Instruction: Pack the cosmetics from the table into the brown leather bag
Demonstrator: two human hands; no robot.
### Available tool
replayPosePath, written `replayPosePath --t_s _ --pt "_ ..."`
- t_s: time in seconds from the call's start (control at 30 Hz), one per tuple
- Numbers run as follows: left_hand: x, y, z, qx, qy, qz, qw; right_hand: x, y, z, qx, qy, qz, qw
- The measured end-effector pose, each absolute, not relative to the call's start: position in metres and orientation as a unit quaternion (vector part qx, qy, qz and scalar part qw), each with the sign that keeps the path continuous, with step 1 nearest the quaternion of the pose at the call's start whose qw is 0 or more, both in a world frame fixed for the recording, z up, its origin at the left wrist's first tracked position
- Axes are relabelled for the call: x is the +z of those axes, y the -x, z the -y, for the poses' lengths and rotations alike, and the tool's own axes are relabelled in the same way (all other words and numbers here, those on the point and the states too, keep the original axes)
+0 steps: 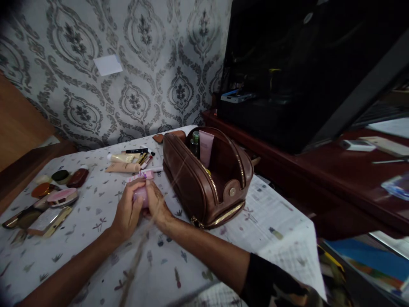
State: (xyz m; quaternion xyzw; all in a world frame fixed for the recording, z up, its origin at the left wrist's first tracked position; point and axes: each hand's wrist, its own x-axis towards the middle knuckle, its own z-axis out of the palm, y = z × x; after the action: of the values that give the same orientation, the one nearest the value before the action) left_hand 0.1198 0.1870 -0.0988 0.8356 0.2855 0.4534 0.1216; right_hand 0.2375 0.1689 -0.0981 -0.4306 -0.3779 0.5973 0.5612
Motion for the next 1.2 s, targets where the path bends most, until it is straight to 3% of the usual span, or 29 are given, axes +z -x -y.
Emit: replayPosePath --t_s 0.23,0.6,0.77,0.97,1.2 --pt "-0.097 -0.113 -0.192 0.409 -0.890 -0.203 0.015 -0.093 -0.239 -0.171 0.682 0.459 0.264 0.504" --pt "-0.075 -0.107 -0.193 0.408 -0.900 -0.105 -0.112 -0.061 -0.241 -0.162 0.740 0.427 0.228 0.467" --pt "-0.045 -0.110 -0.185 0.458 -0.881 -0.077 -0.085 -0.025 -0.255 -0.141 0.705 0.387 0.356 0.476" --pt "-0.009 -0.143 -0.163 0.559 -0.816 -0.148 -0.011 0.022 -0.300 -0.109 0.667 0.288 0.467 0.504" --pt "0.012 -0.194 -0.147 0.559 -0.815 -0.134 0.073 0.055 -0.356 -0.082 0.560 0.331 0.539 0.535"
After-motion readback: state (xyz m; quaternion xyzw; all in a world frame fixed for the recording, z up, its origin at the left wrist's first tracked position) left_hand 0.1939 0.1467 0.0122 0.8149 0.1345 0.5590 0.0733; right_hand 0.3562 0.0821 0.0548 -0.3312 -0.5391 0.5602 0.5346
